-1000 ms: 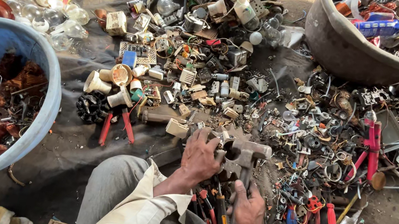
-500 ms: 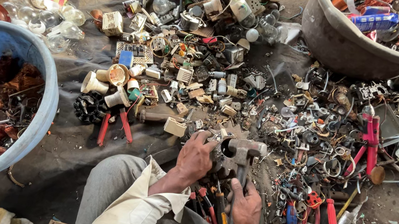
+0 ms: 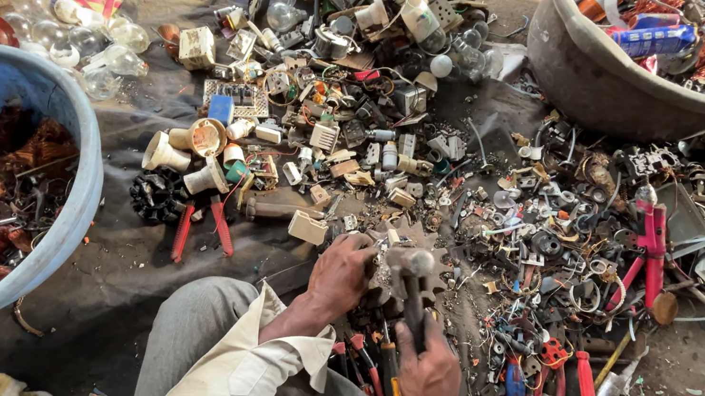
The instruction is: The person uses a hammer and a pair of pliers to strike and pull apart components from a metal gear assembly while sitting among scrap electronics and copper wire.
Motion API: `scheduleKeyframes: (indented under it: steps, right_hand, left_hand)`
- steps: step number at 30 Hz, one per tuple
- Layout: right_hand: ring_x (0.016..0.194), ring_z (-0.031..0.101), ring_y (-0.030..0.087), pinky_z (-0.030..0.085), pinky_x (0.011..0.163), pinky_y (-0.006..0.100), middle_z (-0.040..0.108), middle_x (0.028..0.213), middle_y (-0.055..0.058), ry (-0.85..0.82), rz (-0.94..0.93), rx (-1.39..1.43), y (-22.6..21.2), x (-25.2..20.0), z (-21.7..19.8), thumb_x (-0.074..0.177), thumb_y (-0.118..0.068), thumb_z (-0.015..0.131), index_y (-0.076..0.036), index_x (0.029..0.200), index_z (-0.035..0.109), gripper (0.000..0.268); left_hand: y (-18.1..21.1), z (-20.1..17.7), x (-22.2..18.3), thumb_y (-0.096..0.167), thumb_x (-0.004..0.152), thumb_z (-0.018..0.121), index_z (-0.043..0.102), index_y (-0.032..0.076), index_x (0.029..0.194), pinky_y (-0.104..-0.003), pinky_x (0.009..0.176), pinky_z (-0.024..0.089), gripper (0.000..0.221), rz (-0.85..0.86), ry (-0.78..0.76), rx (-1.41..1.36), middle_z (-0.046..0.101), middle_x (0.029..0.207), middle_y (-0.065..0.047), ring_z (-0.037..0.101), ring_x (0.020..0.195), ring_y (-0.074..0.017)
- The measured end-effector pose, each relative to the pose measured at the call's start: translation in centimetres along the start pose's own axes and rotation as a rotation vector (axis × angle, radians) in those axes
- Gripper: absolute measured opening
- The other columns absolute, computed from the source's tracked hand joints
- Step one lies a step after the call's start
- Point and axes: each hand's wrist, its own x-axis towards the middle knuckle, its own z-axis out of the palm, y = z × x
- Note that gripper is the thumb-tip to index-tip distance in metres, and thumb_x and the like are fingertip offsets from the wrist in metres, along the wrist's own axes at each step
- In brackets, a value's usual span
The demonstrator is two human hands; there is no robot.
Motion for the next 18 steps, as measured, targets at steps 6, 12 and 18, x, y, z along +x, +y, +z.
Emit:
scheduleKeyframes:
  steps: [6,12,18]
  right_hand:
    - [0.035,0.050,0.006,0.045,0.027,0.027,0.064,0.065,0.002,0.126,-0.237,0.022,1.1,0.3,0.7,0.099,-0.054,0.048,-0.002,0.135,0.055,0.064]
    - [0.034,0.047,0.011,0.043,0.028,0.031,0.066,0.065,0.005,0.039,-0.075,-0.009,1.4,0.9,-0.1,0.094,-0.057,0.047,-0.007,0.142,0.053,0.070]
    - [0.041,0.049,0.005,0.044,0.032,0.028,0.066,0.066,0.000,0.041,-0.192,-0.087,1.6,1.2,1.1,0.101,-0.060,0.045,-0.008,0.133,0.059,0.062]
  left_hand:
    - [-0.6,0.3,0.0,-0.003,0.084,0.070,0.078,0.009,0.108,-0.040,0.091,0.056,0.028,-0.063,-0.037,-0.043,0.071,0.112,-0.010,0.067,0.106,-0.0299]
    - [-0.7,0.7,-0.2,-0.008,0.072,0.070,0.077,0.002,0.100,-0.044,0.091,0.057,0.031,-0.001,0.022,-0.043,0.072,0.108,-0.014,0.067,0.104,-0.0345]
    - [-1.1,1.0,-0.2,-0.005,0.084,0.066,0.075,-0.003,0.098,-0.046,0.088,0.057,0.016,-0.107,-0.039,-0.057,0.071,0.106,-0.018,0.069,0.101,-0.0348]
